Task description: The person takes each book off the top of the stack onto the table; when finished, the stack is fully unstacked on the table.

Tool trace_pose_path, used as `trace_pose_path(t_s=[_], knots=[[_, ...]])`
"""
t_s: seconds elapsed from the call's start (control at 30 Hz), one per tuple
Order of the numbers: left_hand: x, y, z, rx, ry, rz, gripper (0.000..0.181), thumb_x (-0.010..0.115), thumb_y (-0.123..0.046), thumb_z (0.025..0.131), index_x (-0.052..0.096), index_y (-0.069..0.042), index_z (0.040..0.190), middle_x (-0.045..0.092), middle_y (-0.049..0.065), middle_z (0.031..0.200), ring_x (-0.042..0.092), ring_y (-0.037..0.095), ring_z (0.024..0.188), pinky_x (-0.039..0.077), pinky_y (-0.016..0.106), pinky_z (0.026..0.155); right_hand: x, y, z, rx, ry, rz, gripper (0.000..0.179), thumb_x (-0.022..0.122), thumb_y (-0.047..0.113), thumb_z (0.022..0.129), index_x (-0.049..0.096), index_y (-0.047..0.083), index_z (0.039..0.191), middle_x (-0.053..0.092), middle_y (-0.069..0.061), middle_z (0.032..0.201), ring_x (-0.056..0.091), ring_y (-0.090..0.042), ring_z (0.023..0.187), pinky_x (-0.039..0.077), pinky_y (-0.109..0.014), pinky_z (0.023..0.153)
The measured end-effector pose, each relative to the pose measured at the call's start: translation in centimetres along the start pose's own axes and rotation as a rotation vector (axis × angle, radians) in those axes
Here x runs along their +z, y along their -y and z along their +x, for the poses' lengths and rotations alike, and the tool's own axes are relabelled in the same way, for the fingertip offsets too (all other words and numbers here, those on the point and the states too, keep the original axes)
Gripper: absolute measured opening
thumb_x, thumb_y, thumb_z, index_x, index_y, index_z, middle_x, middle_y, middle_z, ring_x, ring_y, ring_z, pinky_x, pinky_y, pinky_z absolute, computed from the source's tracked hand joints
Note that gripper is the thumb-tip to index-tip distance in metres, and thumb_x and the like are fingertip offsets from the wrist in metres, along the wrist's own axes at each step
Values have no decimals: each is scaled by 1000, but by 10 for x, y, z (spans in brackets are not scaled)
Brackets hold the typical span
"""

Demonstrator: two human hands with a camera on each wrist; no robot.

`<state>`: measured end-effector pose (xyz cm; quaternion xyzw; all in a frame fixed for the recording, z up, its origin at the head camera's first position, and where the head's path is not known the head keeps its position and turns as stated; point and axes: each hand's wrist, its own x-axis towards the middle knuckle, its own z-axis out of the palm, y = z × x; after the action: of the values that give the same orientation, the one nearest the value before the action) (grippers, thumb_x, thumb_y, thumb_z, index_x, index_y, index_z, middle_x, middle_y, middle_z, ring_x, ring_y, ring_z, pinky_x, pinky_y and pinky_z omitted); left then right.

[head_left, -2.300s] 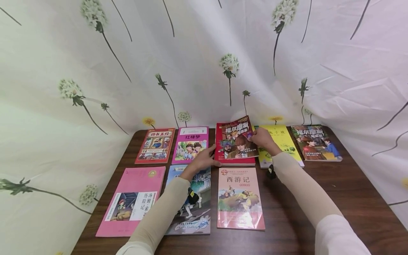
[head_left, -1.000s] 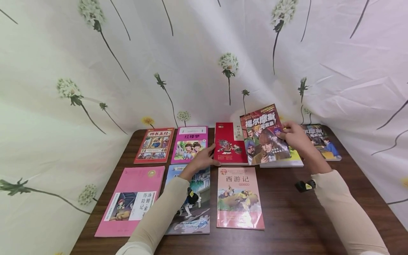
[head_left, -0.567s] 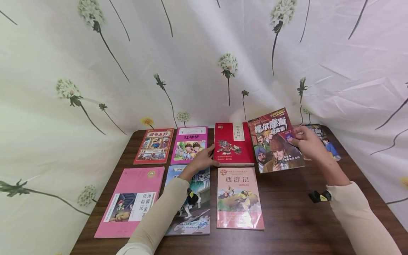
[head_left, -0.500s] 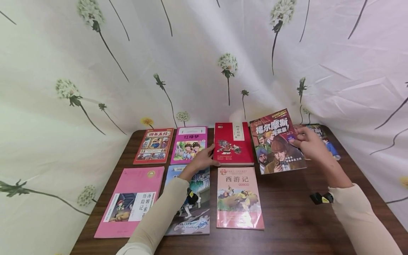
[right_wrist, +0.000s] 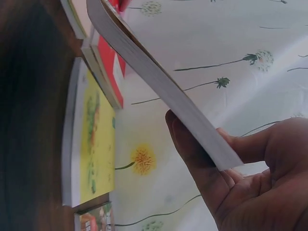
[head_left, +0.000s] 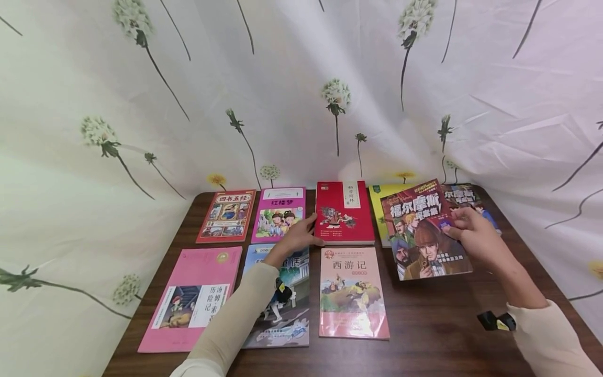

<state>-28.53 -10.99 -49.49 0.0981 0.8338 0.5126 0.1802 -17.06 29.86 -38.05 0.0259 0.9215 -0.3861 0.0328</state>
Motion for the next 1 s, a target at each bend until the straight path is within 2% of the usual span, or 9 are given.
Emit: trace_pose_path(t_s=[0.1,0.2,0.3,0.43,0.6,0.67,0.77,0.87,1.0], knots=[[0,0,-1,-1,-1,0,101,82,-10,92,19,-10,171,16,7,180,28,31,163,47,48,120,0,-7,-7,25,25,-14,50,52,20,112,38,-15,145,48,-48,144,52,-61,132,52,-65,96],[0,1,0,1,-3,1,101,82,-10,92,19,-10,171,16,7,180,28,31,163,48,48,120,1,-16,-12,24,36,-23,51,53,19,111,38,-17,143,48,-49,142,52,-62,130,53,-65,96],[0,1,0,-2,-4,-2,102,82,-10,92,19,-10,171,17,7,180,29,31,163,49,48,118,2,-23,-16,36,39,-33,51,55,18,110,39,-18,141,47,-51,142,50,-64,132,54,-64,97],[-1,1,0,5,5,-13,102,82,-10,92,18,-10,171,15,6,180,28,31,163,49,47,118,3,-30,-21,77,40,-33,48,57,17,108,41,-17,137,50,-50,139,57,-59,126,56,-52,90],[0,1,-1,17,17,-8,101,82,-12,93,17,-11,171,13,6,180,27,31,163,48,47,120,2,-39,-29,143,87,-35,53,55,20,109,38,-18,142,45,-51,143,54,-59,127,56,-55,91],[1,1,-2,16,16,-4,101,82,-12,93,17,-11,171,13,6,180,28,31,163,48,47,119,4,-43,-32,156,104,-26,52,55,20,109,38,-17,141,48,-50,141,60,-53,121,57,-50,87],[1,2,-3,12,15,-2,101,81,-12,94,16,-11,171,13,5,180,28,30,163,48,47,120,8,-48,-37,161,122,8,46,57,17,108,41,-15,136,59,-44,131,69,-34,101,55,-36,77],[0,3,-3,12,20,-3,102,81,-12,94,16,-11,171,13,5,180,27,30,163,48,48,119,14,-53,-42,160,140,54,42,57,12,106,41,-14,134,68,-35,118,67,-18,88,54,-30,70],[-1,3,-1,22,20,-1,101,81,-13,93,17,-11,171,13,5,180,28,31,163,49,48,119,23,-58,-47,169,172,112,39,57,8,105,41,-14,133,72,-24,110,66,-14,85,54,-29,70]])
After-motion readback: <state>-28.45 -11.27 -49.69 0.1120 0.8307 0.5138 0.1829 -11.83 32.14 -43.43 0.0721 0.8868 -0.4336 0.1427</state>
